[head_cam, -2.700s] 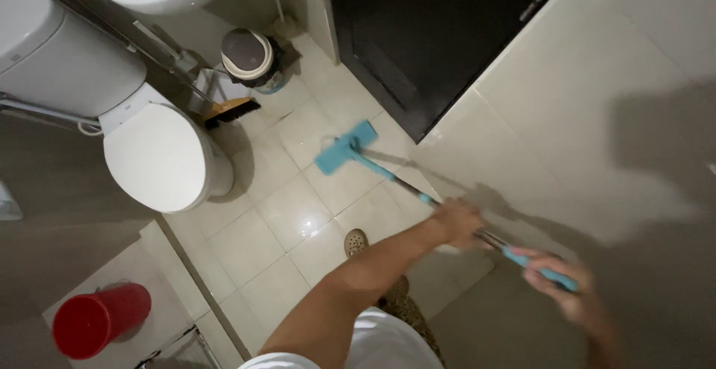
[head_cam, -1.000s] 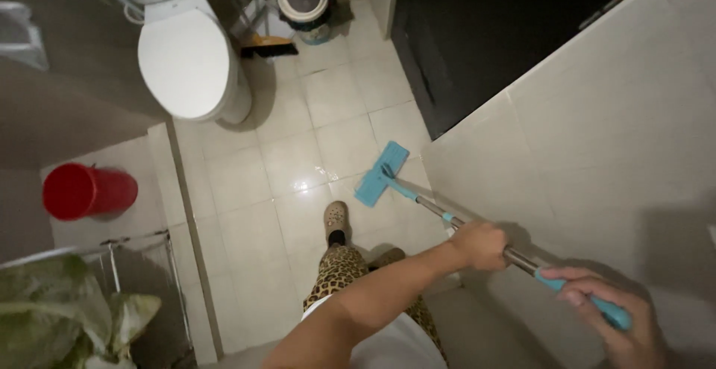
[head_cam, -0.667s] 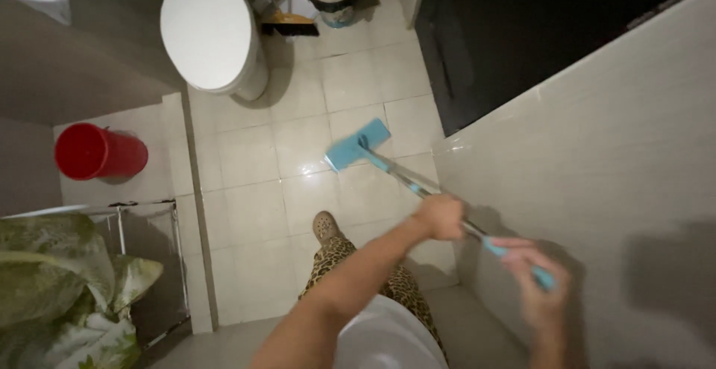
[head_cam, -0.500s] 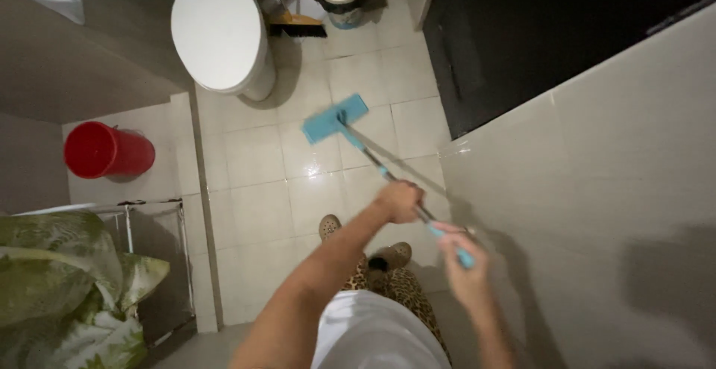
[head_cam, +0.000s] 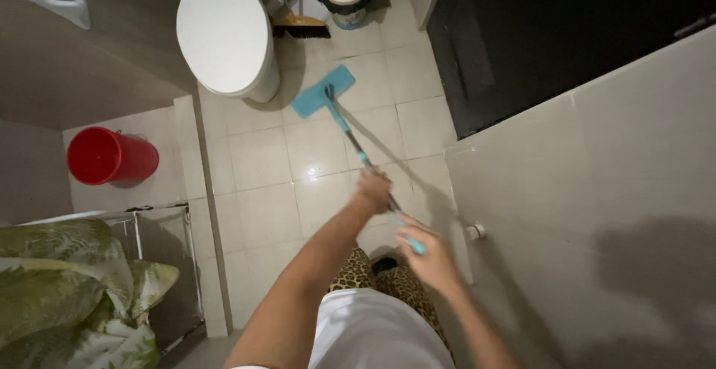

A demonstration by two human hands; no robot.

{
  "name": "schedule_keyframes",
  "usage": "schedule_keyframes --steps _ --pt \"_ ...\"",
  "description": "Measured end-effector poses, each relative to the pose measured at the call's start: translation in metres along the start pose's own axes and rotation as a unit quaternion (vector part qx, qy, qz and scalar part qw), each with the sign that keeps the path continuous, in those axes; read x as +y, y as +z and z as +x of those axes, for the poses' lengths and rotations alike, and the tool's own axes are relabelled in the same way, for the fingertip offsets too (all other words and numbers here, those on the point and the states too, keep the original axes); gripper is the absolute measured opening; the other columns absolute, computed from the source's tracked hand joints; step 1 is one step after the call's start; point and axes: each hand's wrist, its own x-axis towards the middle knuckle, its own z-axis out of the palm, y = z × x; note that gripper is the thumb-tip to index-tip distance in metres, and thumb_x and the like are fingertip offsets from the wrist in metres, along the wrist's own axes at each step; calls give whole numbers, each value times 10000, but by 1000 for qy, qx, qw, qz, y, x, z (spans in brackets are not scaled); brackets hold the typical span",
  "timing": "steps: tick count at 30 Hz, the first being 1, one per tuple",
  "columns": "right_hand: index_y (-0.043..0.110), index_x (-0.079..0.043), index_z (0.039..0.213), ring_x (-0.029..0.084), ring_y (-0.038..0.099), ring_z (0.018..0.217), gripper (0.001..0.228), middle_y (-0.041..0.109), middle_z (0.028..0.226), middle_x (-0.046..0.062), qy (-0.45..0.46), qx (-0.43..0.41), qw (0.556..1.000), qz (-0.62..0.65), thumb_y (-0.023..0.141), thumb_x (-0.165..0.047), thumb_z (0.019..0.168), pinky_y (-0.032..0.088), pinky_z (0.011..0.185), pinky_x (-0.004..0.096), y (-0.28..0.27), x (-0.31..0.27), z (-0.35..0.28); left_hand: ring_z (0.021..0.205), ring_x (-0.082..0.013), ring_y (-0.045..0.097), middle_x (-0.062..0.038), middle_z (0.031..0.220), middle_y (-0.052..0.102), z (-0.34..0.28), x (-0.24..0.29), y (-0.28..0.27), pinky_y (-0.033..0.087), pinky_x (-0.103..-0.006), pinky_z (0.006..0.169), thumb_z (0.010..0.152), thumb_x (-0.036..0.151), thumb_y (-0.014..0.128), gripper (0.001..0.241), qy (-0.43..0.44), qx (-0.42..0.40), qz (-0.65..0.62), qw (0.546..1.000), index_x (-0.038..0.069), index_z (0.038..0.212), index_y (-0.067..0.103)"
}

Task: The person mops the tiled bathroom floor using a blue flat mop. They repeatedly scoop water from a red basin in the sink with a red scoop and pour it onto the floor to aid cleaning. The person moves around the toilet and sink, mopping the entire visible floor area.

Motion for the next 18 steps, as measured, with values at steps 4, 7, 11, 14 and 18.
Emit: schedule_keyframes --steps 4,7,11,14,18 --pt "788 -59 1047 205 774 1031 215 670 1393 58 41 -29 999 -19 709 -164 876 631 857 334 -68 -1 -40 1122 -313 651 -93 1096 702 -29 59 -51 407 -608 1060 834 468 737 397 89 -25 52 994 131 1043 757" --pt "796 -37 1048 217 807 968 226 737 1296 110 11 -27 999 -24 751 -120 842 604 847 346 -109 -10 -73 944 -287 724 -94 936 749 -31 98 -47 528 -480 936 801 482 751 334 162 7 -77 984 161 883 801" --pt "785 10 964 220 805 982 180 775 1207 144 -27 15 999 -38 749 -85 815 638 830 344 -139 -43 -99 898 -311 739 -145 905 760 -46 129 -53 590 -476 805 775 395 710 299 262 19 -195 945 118 839 800" --pt "740 30 861 223 794 908 95 764 1073 160 -4 49 998 -28 687 -45 838 615 797 342 -132 -41 -100 892 -358 721 -179 892 750 -78 116 -93 577 -506 776 752 347 690 294 262 26 -227 938 89 845 795" --pt "671 -6 768 160 692 656 161 755 868 151 -59 212 975 -3 601 -49 907 512 540 279 -90 -16 -81 775 -331 701 -139 755 715 -67 93 -84 565 -501 672 667 312 670 227 249 61 -194 947 115 749 748"
